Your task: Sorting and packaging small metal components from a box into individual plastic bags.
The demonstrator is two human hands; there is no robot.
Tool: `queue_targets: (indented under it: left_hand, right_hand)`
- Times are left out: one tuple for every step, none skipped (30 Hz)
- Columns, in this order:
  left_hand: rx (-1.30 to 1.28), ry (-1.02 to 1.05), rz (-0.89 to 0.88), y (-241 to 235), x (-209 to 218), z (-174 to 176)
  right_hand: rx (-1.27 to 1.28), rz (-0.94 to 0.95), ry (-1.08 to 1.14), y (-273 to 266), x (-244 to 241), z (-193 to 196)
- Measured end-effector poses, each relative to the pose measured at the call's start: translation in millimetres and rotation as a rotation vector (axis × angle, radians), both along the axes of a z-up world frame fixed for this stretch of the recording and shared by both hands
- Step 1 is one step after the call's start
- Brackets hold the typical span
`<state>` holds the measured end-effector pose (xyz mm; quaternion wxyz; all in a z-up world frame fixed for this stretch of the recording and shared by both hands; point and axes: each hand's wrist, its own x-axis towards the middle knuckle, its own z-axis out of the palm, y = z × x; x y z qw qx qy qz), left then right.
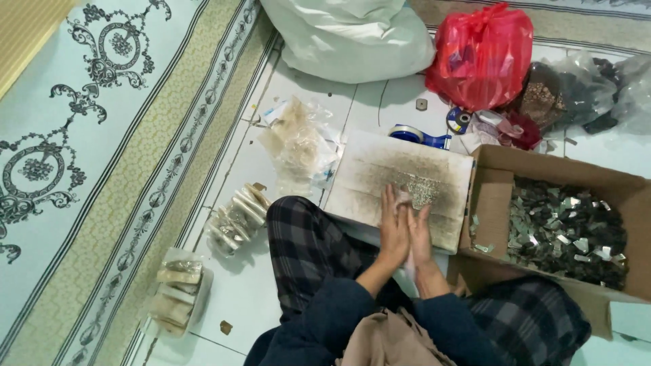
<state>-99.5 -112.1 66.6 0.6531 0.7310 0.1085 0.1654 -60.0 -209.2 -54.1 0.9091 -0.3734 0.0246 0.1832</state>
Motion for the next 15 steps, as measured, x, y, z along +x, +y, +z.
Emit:
queue_targets:
  left_hand:
    - [-0.037, -0.011, 0.025, -3.6, -1.2, 0.9]
    - [-0.073, -0.021, 0.05, -7.0, -2.2, 1.7]
    - [-0.073, -0.018, 0.045, -7.0, -0.3, -5.7]
    - [-0.053, -0.052, 0.101, -7.5, 1.9, -13.0]
    - [-0.032, -0.09, 0.164, -7.1, 5.2, -20.1]
    - [-0.03, -0.09, 0.166, -9.0, 6.8, -23.8]
    - [-0.051, -0.111, 0.203, -10.4, 8.4, -27.5]
    - [-0.073, -0.132, 0.241, -12.2, 10.4, -31.6]
    - [-0.072, -0.122, 0.234, -10.5, 15.2, -35.0]
    - [-0.186, -0.152, 0.246, -9.3, 20.3, -38.9]
    - [-0.302, -0.183, 0.261, -7.8, 26.4, -42.9]
    - [-0.301, -0.173, 0.258, -9.5, 25.7, -44.7]
    - [-0.327, -0.18, 0.275, -8.1, 29.7, -44.5]
    - [-0.352, -0.186, 0.292, -7.0, 33.5, -44.0]
    - [-0.347, -0.182, 0.287, -3.3, 36.8, -42.6]
  right_hand:
    - [-0.112, 0.015, -0.007, 19.9, -31.8, 75.7]
    - [-0.224, 0.031, -0.015, 29.8, -79.8, 149.8]
    - [-0.224, 0.026, -0.012, 29.5, -82.1, 141.5]
    - [-0.225, 0.026, -0.004, 28.6, -84.2, 133.4]
    - [-0.225, 0.033, 0.0, 28.2, -84.9, 125.2]
    - [-0.223, 0.034, 0.0, 25.5, -84.4, 121.1]
    - [-0.259, 0.046, -0.016, 23.8, -84.4, 116.9]
    - [-0.295, 0.058, -0.031, 21.9, -84.0, 112.4]
    - [-0.294, 0.053, -0.019, 23.8, -88.1, 136.8]
    - [-0.351, 0.086, -0.067, 25.5, -91.4, 160.8]
    - [-0.408, 0.124, -0.116, 27.3, -92.9, 184.8]
    - [-0.408, 0.122, -0.106, 23.3, -94.5, 178.5]
    - [-0.393, 0.118, -0.132, 21.9, -92.2, 173.1]
    - [-0.377, 0.114, -0.157, 20.3, -90.2, 168.1]
    - [-0.373, 0.109, -0.153, 18.6, -88.4, 160.0]
